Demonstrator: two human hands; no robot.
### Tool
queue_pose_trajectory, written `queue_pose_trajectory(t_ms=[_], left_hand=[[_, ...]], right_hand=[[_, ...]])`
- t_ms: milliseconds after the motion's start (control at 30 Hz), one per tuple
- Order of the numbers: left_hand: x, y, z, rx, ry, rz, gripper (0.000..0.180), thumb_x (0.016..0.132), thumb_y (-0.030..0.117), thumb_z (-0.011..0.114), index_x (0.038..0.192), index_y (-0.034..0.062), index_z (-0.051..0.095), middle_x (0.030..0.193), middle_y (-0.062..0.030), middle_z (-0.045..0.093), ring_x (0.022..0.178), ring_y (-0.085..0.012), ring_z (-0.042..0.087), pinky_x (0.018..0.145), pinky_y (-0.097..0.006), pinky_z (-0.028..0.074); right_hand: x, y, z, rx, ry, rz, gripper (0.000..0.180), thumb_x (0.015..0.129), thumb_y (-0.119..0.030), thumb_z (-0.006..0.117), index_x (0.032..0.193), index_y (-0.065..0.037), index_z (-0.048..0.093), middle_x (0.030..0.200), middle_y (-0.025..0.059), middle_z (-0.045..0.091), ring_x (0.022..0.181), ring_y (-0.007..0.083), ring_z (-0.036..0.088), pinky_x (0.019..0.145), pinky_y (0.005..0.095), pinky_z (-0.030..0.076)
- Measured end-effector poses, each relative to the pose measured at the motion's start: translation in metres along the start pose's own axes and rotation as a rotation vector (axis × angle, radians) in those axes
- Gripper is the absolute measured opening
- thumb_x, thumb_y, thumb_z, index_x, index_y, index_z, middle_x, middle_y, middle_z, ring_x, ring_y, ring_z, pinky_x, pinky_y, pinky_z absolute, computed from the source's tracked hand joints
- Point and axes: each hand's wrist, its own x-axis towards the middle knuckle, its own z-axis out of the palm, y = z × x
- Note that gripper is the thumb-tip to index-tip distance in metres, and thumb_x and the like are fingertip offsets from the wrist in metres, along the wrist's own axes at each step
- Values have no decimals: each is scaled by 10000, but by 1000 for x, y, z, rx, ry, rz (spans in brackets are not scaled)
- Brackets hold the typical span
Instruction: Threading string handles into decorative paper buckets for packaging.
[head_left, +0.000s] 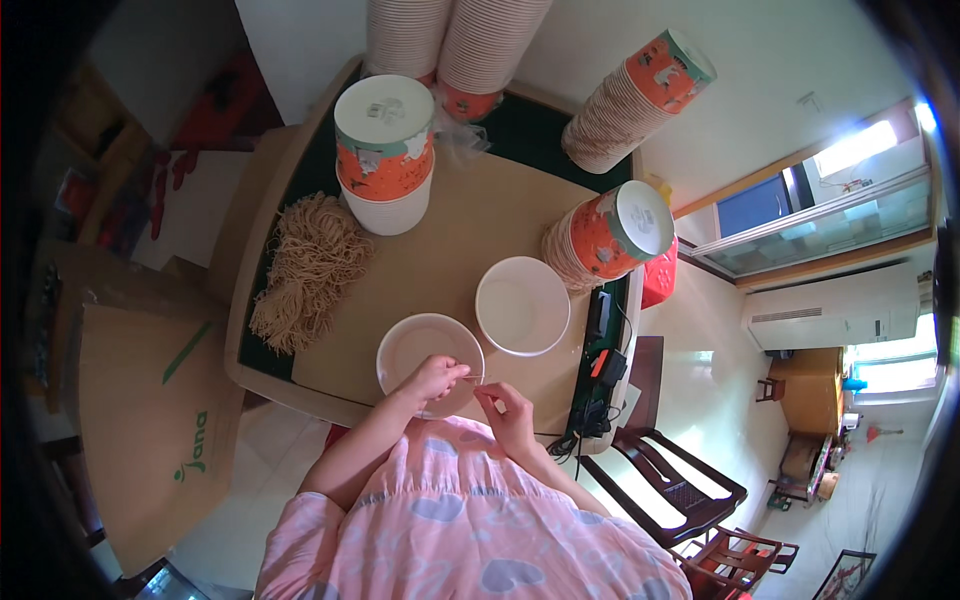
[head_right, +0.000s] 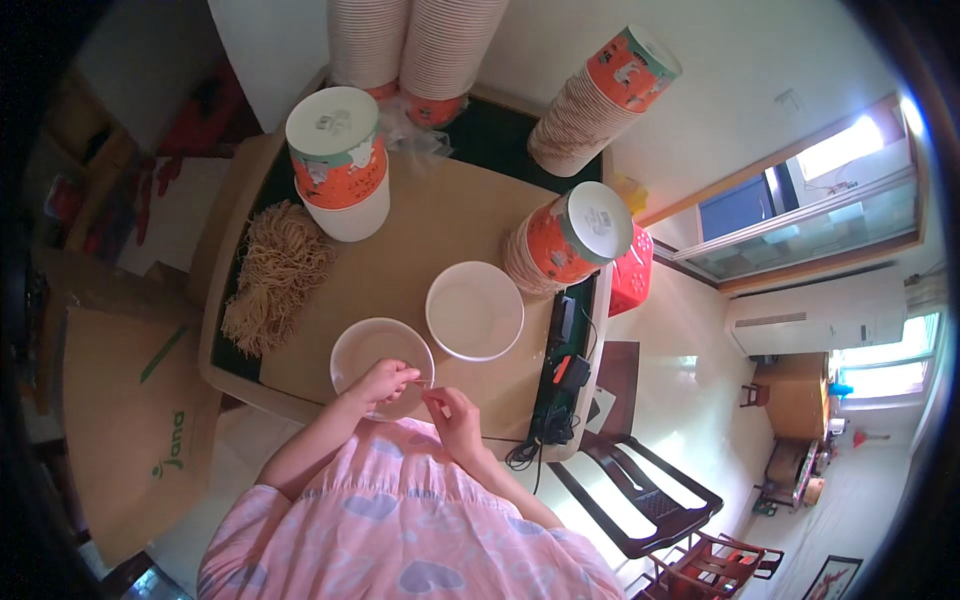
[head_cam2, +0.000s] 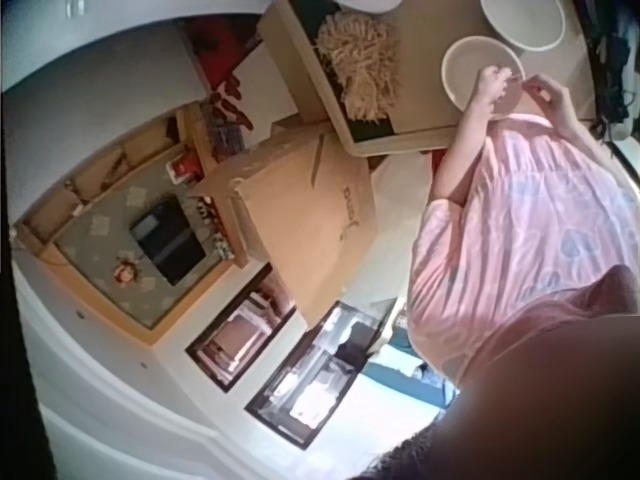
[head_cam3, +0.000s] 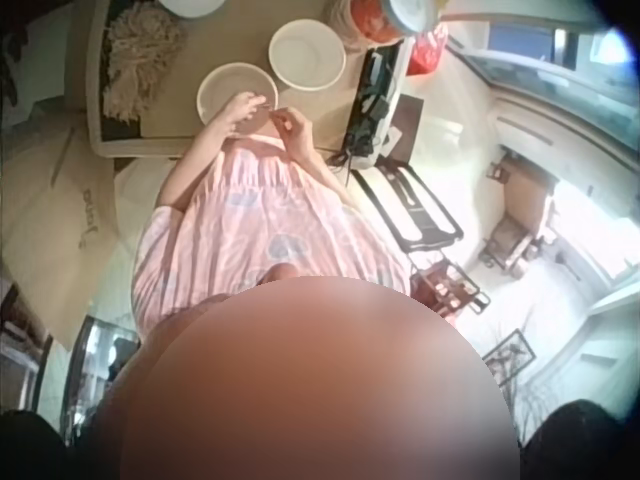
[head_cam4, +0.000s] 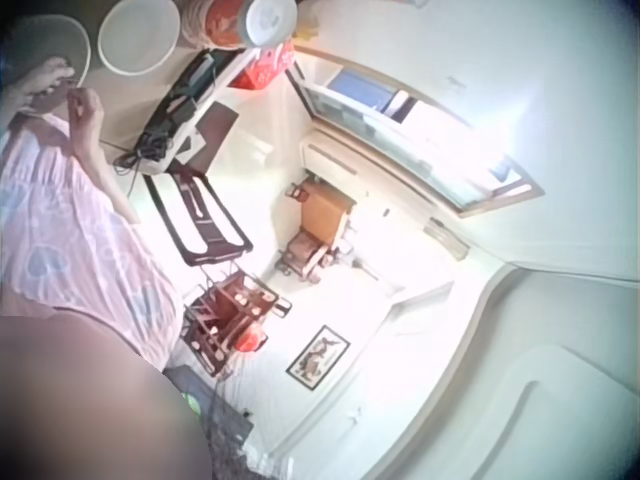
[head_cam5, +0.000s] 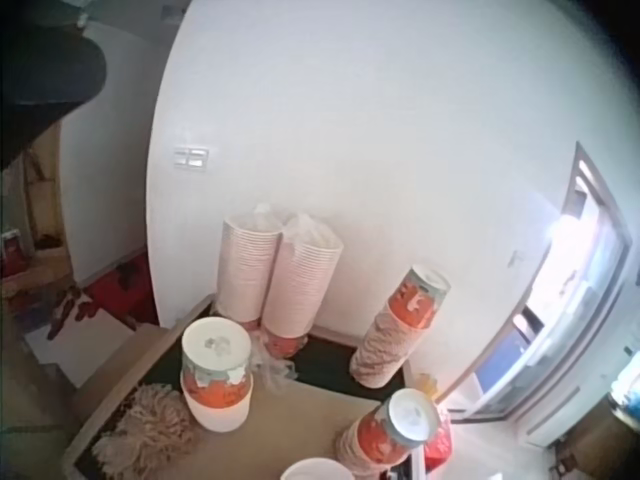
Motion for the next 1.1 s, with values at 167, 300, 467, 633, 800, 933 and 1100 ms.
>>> queue_pose_trajectory(t_ms=[167,300,467,633,800,933,1100], left_hand=[[-14,10,3,217,-67,52,187,904,203,555,830,42,615,605,39,475,444,-29,340,391,-178,251],[-10,-2,-1,-3,-103,53,192,908,197,543,852,24,606,701,-15,576,501,-41,441,431,-174,325],[-7,-8,4,-154,-28,8,180,919,200,524,896,36,594,694,-4,568,532,-59,500,459,-171,366],[0,-11,-11,-107,-159,-116,170,927,232,516,917,81,596,682,27,554,516,-46,483,449,-169,353],[-3,-10,-4,-43,-55,-49,150,911,200,524,916,66,593,700,11,565,572,-63,517,491,-190,399],[-5,-8,2,-133,-51,-31,121,890,151,521,922,57,590,720,-18,578,651,-85,554,555,-218,447],[0,-11,-2,-116,-11,-22,165,903,166,492,924,38,594,676,-7,538,529,-73,471,448,-206,363]], right_hand=[[2,-1,0,60,37,74,128,803,8,636,929,-11,652,833,97,642,726,181,618,653,271,494],[5,-5,-1,-42,29,-51,131,806,2,637,934,-18,655,822,101,646,714,185,617,647,276,492],[4,-7,2,29,19,-6,135,800,-1,644,933,-23,657,816,97,641,727,186,616,650,271,491],[6,4,6,-30,56,-58,130,789,-11,658,918,-29,663,826,97,636,731,202,608,637,285,496],[7,4,4,-103,50,-115,126,786,-18,660,910,-37,673,844,103,620,753,210,603,631,291,495],[7,5,3,-86,34,-88,130,773,-32,661,899,-58,674,840,104,601,785,261,588,648,338,482],[6,7,5,-43,41,-35,118,777,-18,664,893,-42,660,845,98,613,766,225,605,640,301,497]])
